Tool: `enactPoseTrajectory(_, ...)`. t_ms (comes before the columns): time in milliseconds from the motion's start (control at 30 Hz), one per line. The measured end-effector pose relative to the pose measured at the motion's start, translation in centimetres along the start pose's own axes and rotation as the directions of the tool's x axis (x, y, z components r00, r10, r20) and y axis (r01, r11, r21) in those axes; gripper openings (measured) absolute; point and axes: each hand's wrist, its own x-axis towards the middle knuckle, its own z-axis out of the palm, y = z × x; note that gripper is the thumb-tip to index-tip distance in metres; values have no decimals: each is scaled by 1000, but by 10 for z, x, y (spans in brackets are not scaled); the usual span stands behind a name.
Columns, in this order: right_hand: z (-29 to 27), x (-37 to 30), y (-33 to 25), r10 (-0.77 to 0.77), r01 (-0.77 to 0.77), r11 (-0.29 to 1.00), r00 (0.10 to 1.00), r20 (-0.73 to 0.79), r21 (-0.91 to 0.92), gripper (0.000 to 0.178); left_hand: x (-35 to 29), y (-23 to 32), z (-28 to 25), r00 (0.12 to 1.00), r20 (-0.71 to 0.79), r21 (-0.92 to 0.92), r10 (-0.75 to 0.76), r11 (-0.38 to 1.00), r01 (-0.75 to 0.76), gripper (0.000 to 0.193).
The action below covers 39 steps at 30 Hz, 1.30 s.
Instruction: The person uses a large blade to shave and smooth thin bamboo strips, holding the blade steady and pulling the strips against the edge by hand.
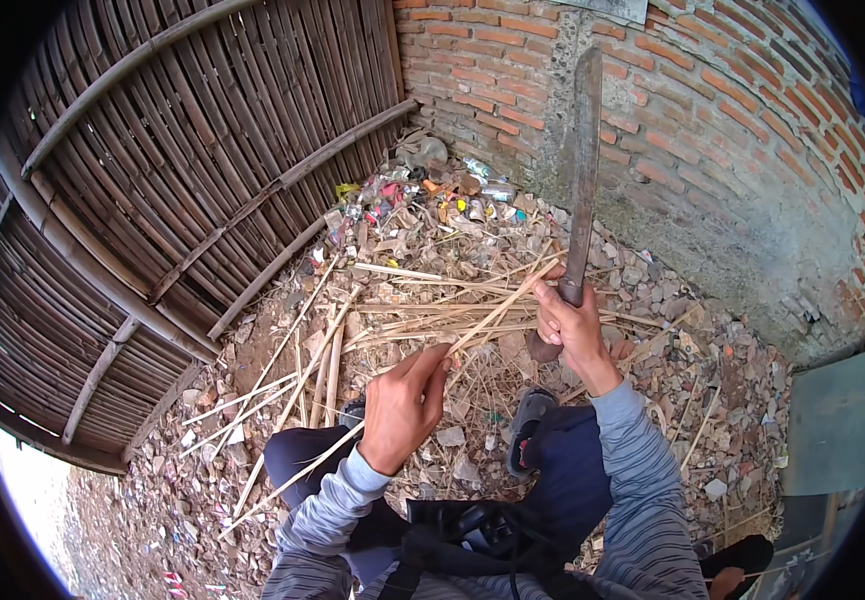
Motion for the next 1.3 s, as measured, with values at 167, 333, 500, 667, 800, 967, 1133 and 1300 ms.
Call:
enactPoseTrajectory(167, 1, -6, -2, -76, 74, 996, 997, 29, 38, 15, -1, 11, -16, 993, 113, -132, -42, 990, 57, 20)
enactPoseTrajectory(333, -3, -7, -7, -145, 143, 989, 987, 74, 33, 14, 6, 14, -27, 902, 391, -317, -182, 894, 318, 21)
enactPoseTrajectory(500, -3, -8, -10, -159, 163, 981, 986, 45, -105, 20, 4, 11, -24, 903, 386, -306, -189, 897, 318, 21)
enactPoseTrajectory(667, -9, -10, -2, -137, 172, 969, 971, 197, -176, 45, 10, 14, -21, 917, 331, -351, -220, 874, 337, 19)
enactPoseTrajectory(800, -7, -12, 22, -191, 301, 795, 948, 254, -526, 62, 14, 11, -15, 925, 308, -364, -225, 870, 332, 18)
enactPoseTrajectory(967, 15, -21, 26, -308, 514, 396, 855, 417, -761, 63, 10, -2, -7, 938, 257, -446, -233, 832, 329, 16)
enactPoseTrajectory(1133, 18, -19, 41, -344, 574, 278, 808, 478, -771, 61, 1, -18, 6, 977, 109, -440, -183, 872, 213, 12)
enactPoseTrajectory(1300, -21, 25, 44, -182, 202, 395, 973, 139, -896, 59, -10, -17, -20, 915, 252, -352, -315, 851, 390, 15)
